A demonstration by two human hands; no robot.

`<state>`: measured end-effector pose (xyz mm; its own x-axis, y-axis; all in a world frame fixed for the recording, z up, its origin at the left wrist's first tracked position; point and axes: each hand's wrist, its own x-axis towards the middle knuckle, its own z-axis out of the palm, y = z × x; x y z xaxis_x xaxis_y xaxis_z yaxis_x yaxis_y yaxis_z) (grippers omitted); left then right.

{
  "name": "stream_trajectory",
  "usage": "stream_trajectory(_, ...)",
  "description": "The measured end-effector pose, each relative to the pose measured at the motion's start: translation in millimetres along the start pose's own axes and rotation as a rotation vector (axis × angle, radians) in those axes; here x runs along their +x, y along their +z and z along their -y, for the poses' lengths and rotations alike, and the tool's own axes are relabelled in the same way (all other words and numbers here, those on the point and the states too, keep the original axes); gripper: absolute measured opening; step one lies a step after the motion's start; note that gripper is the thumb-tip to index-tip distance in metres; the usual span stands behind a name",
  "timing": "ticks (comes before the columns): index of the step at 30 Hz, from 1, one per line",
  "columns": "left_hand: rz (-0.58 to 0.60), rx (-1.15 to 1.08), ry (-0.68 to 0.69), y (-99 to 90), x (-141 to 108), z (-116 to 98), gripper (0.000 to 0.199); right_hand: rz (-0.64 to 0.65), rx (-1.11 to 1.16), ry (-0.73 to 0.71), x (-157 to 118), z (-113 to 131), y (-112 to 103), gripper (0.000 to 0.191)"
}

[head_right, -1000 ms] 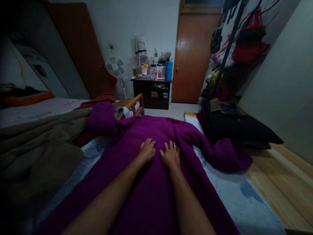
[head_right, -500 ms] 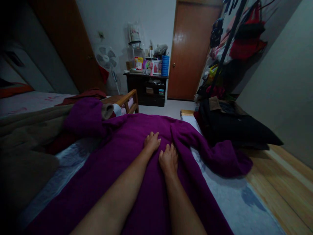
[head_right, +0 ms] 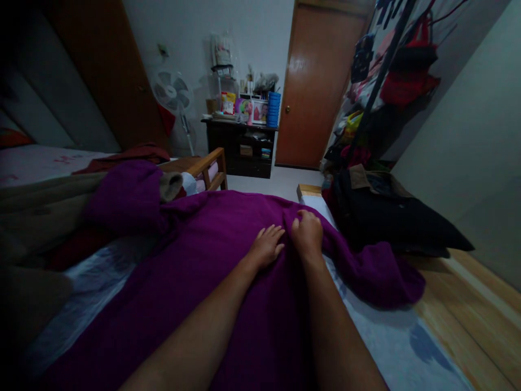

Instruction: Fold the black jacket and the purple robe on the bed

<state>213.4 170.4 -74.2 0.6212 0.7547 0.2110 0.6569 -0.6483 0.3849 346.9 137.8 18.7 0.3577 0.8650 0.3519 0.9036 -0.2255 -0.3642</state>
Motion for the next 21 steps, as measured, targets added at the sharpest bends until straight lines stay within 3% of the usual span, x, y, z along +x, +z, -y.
stream_trajectory(3,0.07,-0.037,0.023,1.2,1,-14,0.059,0.107,-0.242,0.16,31,-20,-8,0.049)
stream_trajectory(5,0.12,-0.048,0.014,1.7,0,-19,0.065,0.196,-0.367,0.254,43,-33,-6,0.072)
stream_trajectory(8,0.178,-0.051,0.013,2.4,-1,-21,0.07,0.362,-0.463,0.251,50,-48,-1,0.096)
stream_trajectory(10,0.192,-0.05,0.018,2.7,-2,-21,0.07,0.441,-0.481,0.163,53,-53,-2,0.085)
stream_trajectory(12,0.202,-0.05,0.024,3.3,-3,-20,0.068,0.481,-0.488,0.055,59,-55,-6,0.06)
stream_trajectory(15,0.235,-0.046,0.041,5.1,-3,-19,0.072,0.451,-0.528,-0.055,71,-55,-18,0.029)
stream_trajectory(21,0.254,-0.048,0.058,9.8,-4,-18,0.079,0.198,-0.577,-0.037,77,-63,-26,0.036)
